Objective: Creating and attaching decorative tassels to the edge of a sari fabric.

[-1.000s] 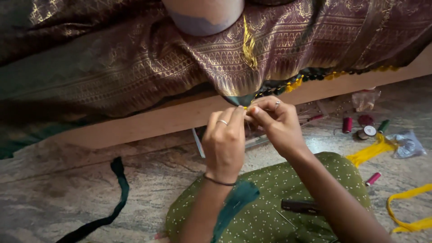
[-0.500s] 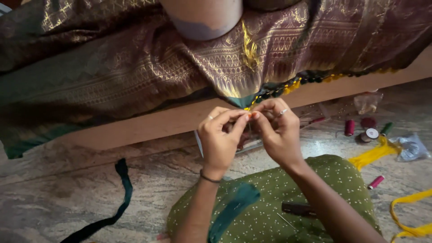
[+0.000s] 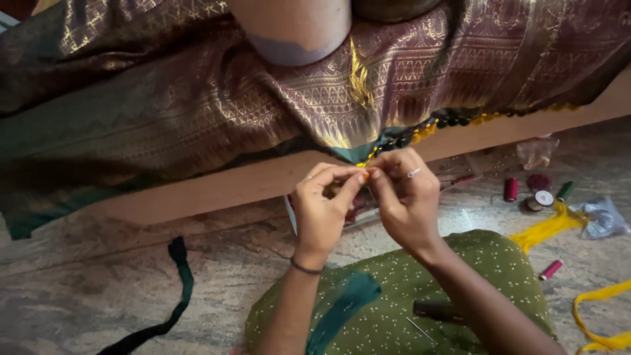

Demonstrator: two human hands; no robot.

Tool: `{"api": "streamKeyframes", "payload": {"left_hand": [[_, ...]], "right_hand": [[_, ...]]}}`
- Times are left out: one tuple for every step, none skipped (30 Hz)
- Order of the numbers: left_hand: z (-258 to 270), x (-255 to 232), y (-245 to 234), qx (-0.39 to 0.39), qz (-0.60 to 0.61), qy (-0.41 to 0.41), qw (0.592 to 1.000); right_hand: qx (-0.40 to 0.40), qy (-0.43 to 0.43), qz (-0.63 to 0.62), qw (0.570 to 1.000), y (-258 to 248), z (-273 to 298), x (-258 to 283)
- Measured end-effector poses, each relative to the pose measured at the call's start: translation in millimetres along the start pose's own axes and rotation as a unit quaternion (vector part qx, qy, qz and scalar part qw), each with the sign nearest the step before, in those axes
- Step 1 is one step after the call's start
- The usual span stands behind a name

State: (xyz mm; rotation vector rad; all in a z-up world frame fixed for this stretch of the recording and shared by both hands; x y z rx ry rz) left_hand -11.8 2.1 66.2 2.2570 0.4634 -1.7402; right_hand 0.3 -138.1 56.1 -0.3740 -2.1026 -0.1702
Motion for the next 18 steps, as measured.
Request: {"api": "streamKeyframes", "payload": {"left_hand": [[3, -3, 0, 0.002, 0.0, 0.001, 1.0], [5, -7, 0, -0.045, -0.052, 0.062, 0.996], [8, -10, -1, -0.093, -0.103, 0.121, 0.983], [10, -8, 0, -0.093, -0.103, 0.121, 0.983], [12, -7, 0, -0.112, -0.13, 0.166, 0.971], [15, -6, -1, -0.13, -0.157, 0.211, 0.956], [14, -8, -4, -0.128, -0.159, 0.209, 0.956], [15, -11, -6, -0.122, -0.222, 0.317, 0.914], [14, -15, -8, -0.112, -0.28, 0.421, 0.855], [11, -18, -8, -0.112, -0.281, 0.42, 0.855], [8, -21, -7, -0.084, -0.29, 0.421, 0.855], [4, -24, -7, -0.056, -0.299, 0.42, 0.855], [3, -23, -6, -0.056, -0.3, 0.42, 0.855], [0, -21, -6, -0.042, -0.25, 0.332, 0.908], [-2, -18, -5, -0.024, -0.197, 0.24, 0.95], [-5, -13, -5, -0.023, -0.196, 0.24, 0.95], [-8, -6, -5, 0.008, -0.124, 0.149, 0.981], [-10, 1, -5, 0.039, -0.049, 0.056, 0.996]], "right_hand": [[-0.002, 0.0, 0.001, 1.0, 1, 2, 0], [-0.007, 0.015, -0.042, 0.999, 2, 4, 1], [-0.009, 0.031, -0.085, 0.996, 4, 6, 1], [-0.01, 0.03, -0.084, 0.996, 3, 4, 3], [-0.011, -0.047, -0.017, 0.999, 3, 4, 7], [-0.012, -0.124, 0.052, 0.991, 3, 5, 10], [-0.012, -0.121, 0.053, 0.991, 5, 6, 8], [-0.014, -0.089, 0.058, 0.994, 6, 7, 6], [-0.017, -0.059, 0.062, 0.996, 8, 6, 3], [-0.016, -0.058, 0.062, 0.996, 8, 6, 3], [-0.013, -0.062, 0.051, 0.997, 8, 5, 2], [-0.009, -0.065, 0.041, 0.997, 7, 5, 2], [-0.009, -0.066, 0.04, 0.997, 8, 5, 3], [-0.008, -0.035, -0.01, 0.999, 9, 5, 4], [-0.008, -0.004, -0.059, 0.998, 9, 5, 5], [-0.009, -0.004, -0.059, 0.998, 8, 5, 4], [-0.015, -0.07, 0.004, 0.997, 7, 5, 4], [-0.02, -0.135, 0.066, 0.988, 6, 6, 3]]}}
Point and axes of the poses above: each hand's wrist, its own z-axis away from the middle knuckle, its own y-axis out of the palm, x = y × z, the point moved 1 cm from there along -z, towards the middle knuckle, and after that the axes turned 13 degrees about -x, right-handed, at the moved point
